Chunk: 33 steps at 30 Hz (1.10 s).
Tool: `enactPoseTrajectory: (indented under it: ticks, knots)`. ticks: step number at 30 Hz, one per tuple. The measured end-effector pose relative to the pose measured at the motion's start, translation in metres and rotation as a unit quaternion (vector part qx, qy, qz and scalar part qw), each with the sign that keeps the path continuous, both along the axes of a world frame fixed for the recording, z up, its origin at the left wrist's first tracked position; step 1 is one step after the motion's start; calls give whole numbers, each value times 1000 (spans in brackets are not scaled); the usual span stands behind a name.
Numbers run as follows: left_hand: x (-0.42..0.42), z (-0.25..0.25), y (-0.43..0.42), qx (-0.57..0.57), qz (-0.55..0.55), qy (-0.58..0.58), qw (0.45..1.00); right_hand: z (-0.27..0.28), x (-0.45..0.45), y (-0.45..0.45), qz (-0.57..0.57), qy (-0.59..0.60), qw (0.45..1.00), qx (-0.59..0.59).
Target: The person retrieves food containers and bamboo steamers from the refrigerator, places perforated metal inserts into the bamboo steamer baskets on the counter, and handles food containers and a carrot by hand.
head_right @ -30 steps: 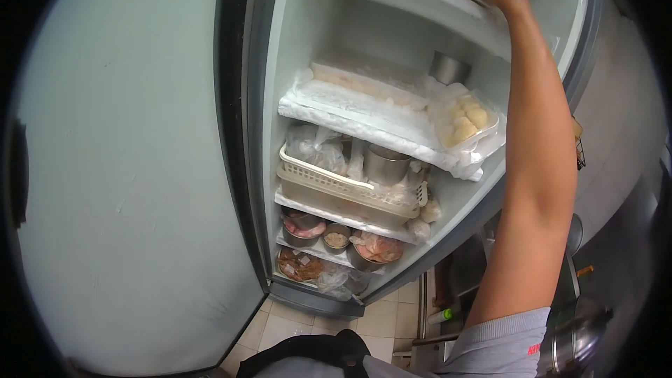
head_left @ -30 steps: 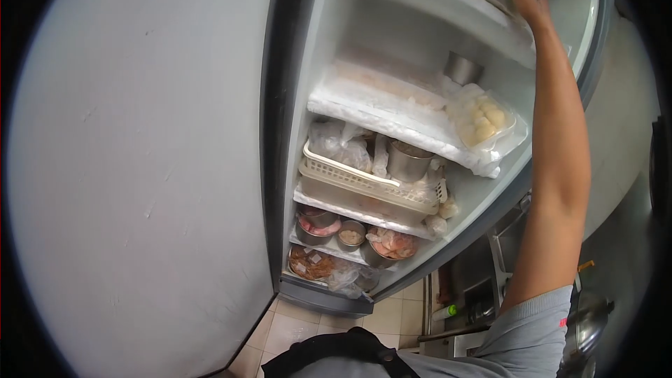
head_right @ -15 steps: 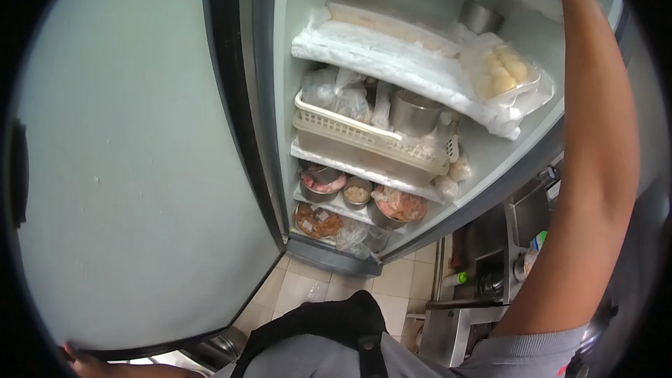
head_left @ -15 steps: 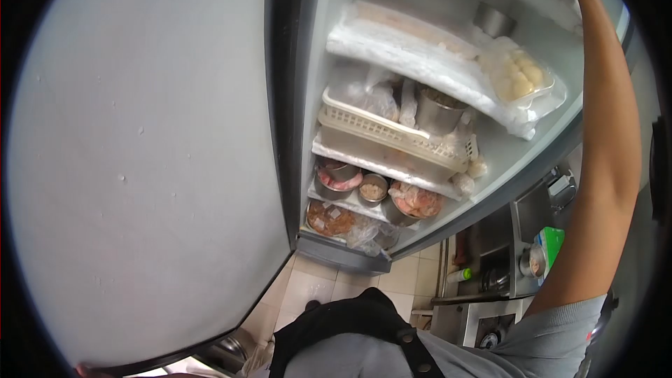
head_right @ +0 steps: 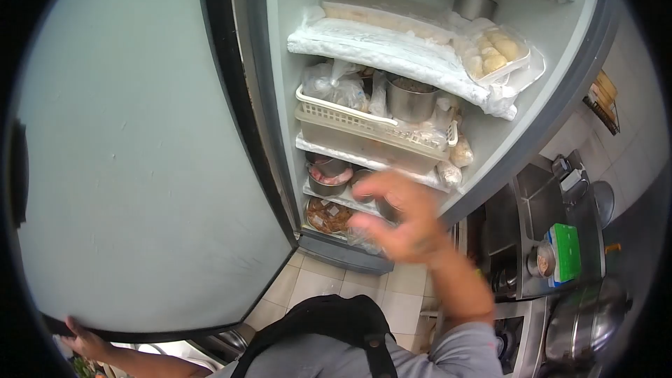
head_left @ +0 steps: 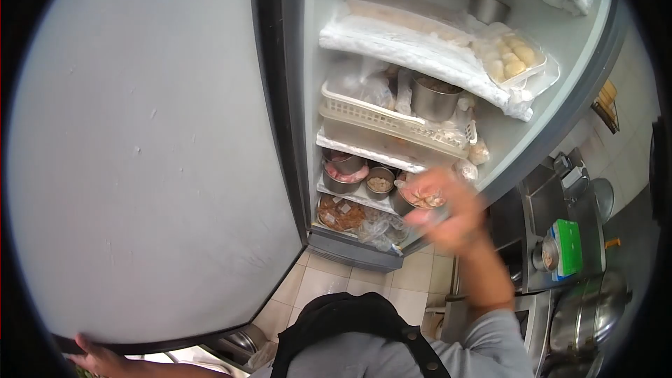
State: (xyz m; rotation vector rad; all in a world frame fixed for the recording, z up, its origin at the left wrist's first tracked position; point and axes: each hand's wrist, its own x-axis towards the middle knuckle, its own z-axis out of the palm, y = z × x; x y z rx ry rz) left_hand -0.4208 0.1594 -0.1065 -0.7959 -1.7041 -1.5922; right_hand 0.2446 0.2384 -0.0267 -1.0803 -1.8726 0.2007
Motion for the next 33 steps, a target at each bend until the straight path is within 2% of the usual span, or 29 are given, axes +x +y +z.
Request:
enactPoseTrajectory:
  ticks: [1, 2, 3, 4, 6, 7, 8, 10, 12, 14, 15, 16, 18, 19, 20, 22, 24, 26, 28, 30, 31, 33]
  knots:
    - [56, 21, 14, 45, -5, -28, 999, -51, -3, 0, 10, -10, 988, -154]
    - [39, 15, 6, -4, 3, -47, 999, -109, -9, 5, 27, -4, 972, -233]
    - [44, 17, 4, -10, 11, -44, 999, -166, -9, 1, 28, 60, 934, -351]
    - [51, 24, 9, -17, 18, -39, 999, -242, 5, -3, 14, -8, 916, -400]
    - [88, 42, 13, -27, 41, -33, 998, -356, 23, -32, 11, -42, 907, -418]
    - [75, 36, 16, 6, 25, 7, 1000, -403, 33, -53, 1, 3, 869, -495]
    - [79, 39, 15, 12, -18, -20, 1000, -439, 43, -74, -9, 49, 821, -569]
    - [61, 33, 13, 10, -20, -7, 1000, -503, 77, -118, -19, -2, 744, -668]
    - [86, 45, 11, 0, -37, -12, 999, -571, 120, -186, -41, -289, 807, -514]
    - [73, 39, 11, 45, -123, -11, 991, -661, 167, -255, -112, -354, 720, -586]
    - [90, 46, 6, 16, -85, -19, 996, -630, 168, -265, -168, -246, 671, -679]
    - [87, 46, 3, 22, -102, -2, 994, -607, 173, -277, -219, -134, 603, -755]
    - [93, 46, -2, 23, -79, -9, 997, -616, 184, -307, -309, 150, 587, -733]
    - [93, 44, -4, 35, -106, -4, 994, -623, 188, -322, -329, 189, 635, -673]
    - [94, 42, -9, 34, -108, 2, 994, -633, 188, -331, -326, 194, 633, -675]
    - [111, 46, -18, 26, -103, -4, 994, -645, 184, -335, -356, 164, 675, -625]
    - [125, 48, -29, 24, -87, 7, 996, -657, 178, -335, -349, 188, 674, -623]
    - [148, 47, -42, 32, -93, -15, 995, -670, 170, -328, -281, 169, 709, -624]
    - [171, 48, -59, 23, -99, -4, 995, -676, 159, -322, -274, 181, 716, -616]
    - [193, 43, -79, 93, -176, -22, 980, -677, 149, -315, -266, 191, 728, -602]
    - [217, 43, -91, 83, -196, -7, 977, -674, 147, -312, -261, 188, 731, -602]
    - [254, 42, -108, 100, -171, -17, 980, -665, 141, -305, -251, 200, 726, -608]
